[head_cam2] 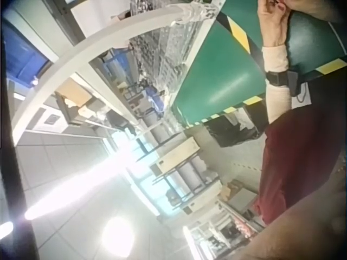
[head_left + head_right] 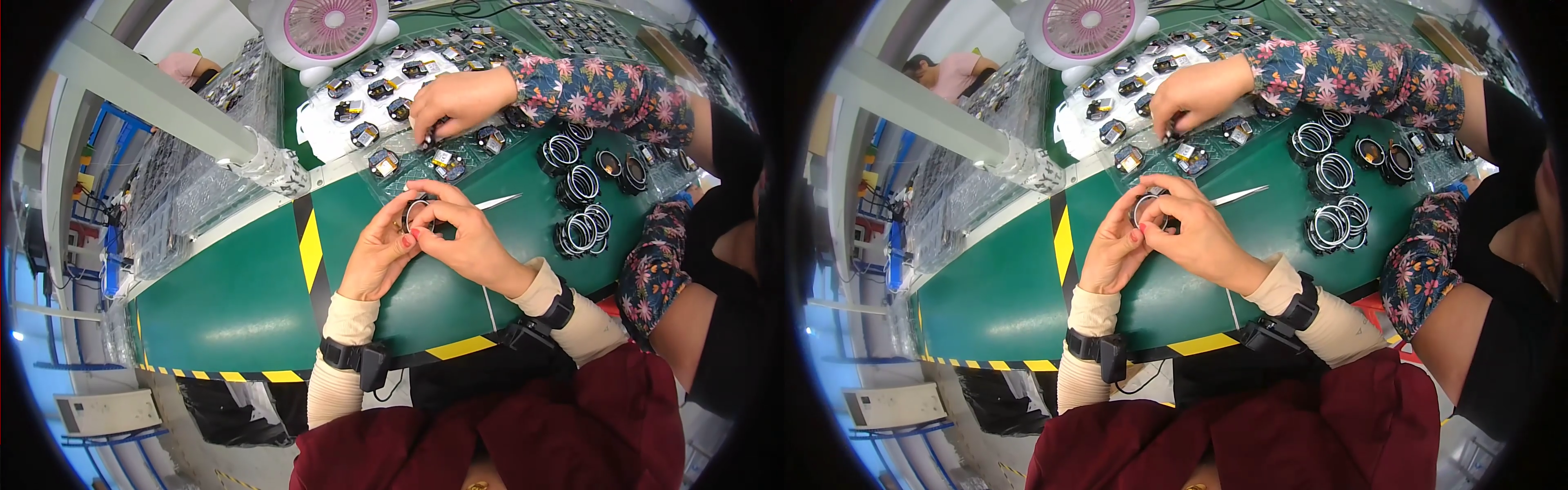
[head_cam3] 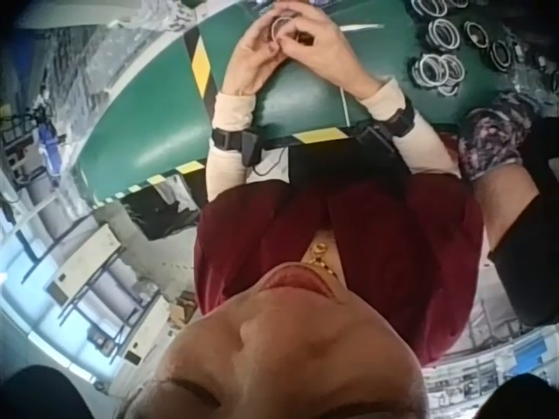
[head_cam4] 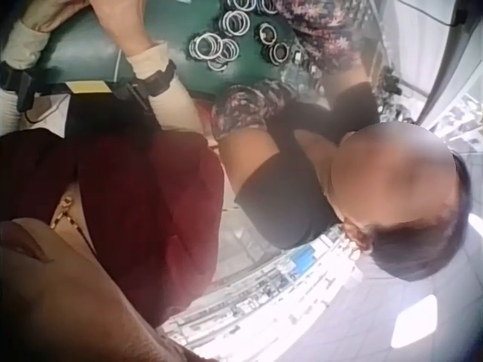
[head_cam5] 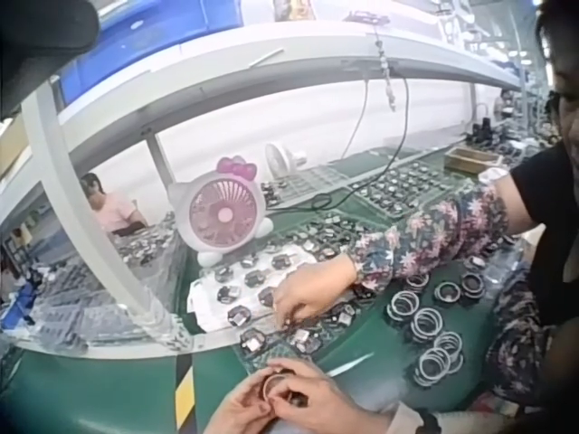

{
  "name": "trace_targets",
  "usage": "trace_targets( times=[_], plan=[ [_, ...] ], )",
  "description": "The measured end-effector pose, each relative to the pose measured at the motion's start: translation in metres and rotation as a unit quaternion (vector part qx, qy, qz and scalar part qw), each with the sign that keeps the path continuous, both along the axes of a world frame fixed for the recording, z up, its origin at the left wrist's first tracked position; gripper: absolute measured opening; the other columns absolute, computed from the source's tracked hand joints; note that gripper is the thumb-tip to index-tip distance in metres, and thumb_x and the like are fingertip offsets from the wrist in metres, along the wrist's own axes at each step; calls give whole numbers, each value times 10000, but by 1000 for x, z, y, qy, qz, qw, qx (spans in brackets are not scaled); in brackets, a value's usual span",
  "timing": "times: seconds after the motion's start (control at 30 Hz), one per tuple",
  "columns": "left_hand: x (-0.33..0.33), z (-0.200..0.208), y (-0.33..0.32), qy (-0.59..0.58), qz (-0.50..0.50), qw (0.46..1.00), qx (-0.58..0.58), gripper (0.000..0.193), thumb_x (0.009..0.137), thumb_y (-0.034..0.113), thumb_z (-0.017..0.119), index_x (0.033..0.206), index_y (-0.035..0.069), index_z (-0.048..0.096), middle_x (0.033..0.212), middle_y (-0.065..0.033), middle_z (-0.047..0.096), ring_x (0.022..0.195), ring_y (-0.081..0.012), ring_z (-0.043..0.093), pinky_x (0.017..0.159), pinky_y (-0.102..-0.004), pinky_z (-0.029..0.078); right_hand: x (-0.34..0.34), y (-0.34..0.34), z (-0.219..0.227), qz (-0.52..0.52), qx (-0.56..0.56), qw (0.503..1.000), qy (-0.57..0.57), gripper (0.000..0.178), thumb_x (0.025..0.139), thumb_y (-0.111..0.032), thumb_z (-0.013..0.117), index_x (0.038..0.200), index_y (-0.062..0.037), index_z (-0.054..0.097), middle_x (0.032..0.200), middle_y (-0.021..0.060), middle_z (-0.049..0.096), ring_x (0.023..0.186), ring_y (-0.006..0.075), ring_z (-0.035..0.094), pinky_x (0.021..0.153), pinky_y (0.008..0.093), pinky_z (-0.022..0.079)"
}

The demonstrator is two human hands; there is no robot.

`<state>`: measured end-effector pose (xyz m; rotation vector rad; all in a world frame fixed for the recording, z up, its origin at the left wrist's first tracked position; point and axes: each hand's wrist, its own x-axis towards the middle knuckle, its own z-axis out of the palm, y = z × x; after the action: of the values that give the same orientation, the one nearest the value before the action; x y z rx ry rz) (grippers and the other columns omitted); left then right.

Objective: Assembling small electronic components into housings on a production line.

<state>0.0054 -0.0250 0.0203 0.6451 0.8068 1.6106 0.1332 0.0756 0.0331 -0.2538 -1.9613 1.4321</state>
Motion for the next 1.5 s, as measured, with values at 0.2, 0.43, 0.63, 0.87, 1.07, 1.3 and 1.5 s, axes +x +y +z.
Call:
trace_targets(
  times=[0.2, 0.43, 0.63, 0.87, 1.07, 1.3, 1.5],
  plan=[
    [0, 2, 0, 3, 7, 1000, 9, 512, 813, -36, 554, 1287, 67, 392, 1222, -90, 444, 1075, -214, 503, 919, -373, 447, 2, -2, 6, 5, -32, 999, -24, 55, 753, -39, 591, 802, -16, 585, 1208, 124, 480, 1003, 164, 497, 772, 259, 416],
    [-1, -1, 1, 14, 10, 1000, 12, 518, 808, -30, 566, 1286, 72, 395, 1224, -90, 441, 1083, -217, 497, 936, -381, 432, 0, -1, 0, -6, -1, 1000, -21, 64, 756, -47, 591, 809, -13, 583, 1211, 127, 477, 996, 178, 511, 780, 261, 420],
    [-4, 7, -1, -81, -3, 996, 47, 536, 813, 23, 593, 1303, 99, 389, 1268, -90, 428, 1114, -215, 480, 968, -390, 397, -1, 9, -3, -17, -25, 999, -20, 73, 765, -40, 580, 831, -10, 590, 1232, 132, 467, 1067, 197, 487, 813, 278, 423],
    [-8, 1, -5, -31, -12, 999, 23, 580, 815, 65, 611, 1334, 117, 357, 1261, -84, 446, 1124, -211, 476, 967, -395, 396, -3, -3, 1, 19, 24, 999, 33, 103, 770, -17, 572, 866, -12, 610, 1272, 141, 451, 1154, 238, 433, 918, 334, 370],
    [-4, 0, -4, 9, -13, 1000, 5, 587, 811, 58, 613, 1335, 115, 356, 1231, -84, 468, 1115, -215, 485, 952, -399, 411, -1, 2, -1, 8, 44, 998, 33, 70, 760, -21, 582, 823, -14, 612, 1259, 139, 464, 1158, 255, 427, 934, 340, 351],
    [-3, 1, -2, 21, -7, 1000, -3, 626, 776, 93, 660, 1324, 109, 359, 1237, -119, 465, 1098, -251, 499, 935, -414, 428, 1, 3, 1, 9, 54, 998, 20, 39, 751, -32, 592, 786, -19, 602, 1237, 131, 477, 1141, 252, 440, 927, 339, 354],
    [-4, -1, -2, 23, 4, 1000, 10, 572, 781, 45, 636, 1297, 91, 394, 1250, -124, 455, 1103, -251, 496, 930, -417, 439, 0, 1, 2, 7, 35, 999, 8, 35, 751, -35, 591, 783, -21, 591, 1210, 118, 485, 1050, 206, 482, 841, 304, 403]
  ],
)
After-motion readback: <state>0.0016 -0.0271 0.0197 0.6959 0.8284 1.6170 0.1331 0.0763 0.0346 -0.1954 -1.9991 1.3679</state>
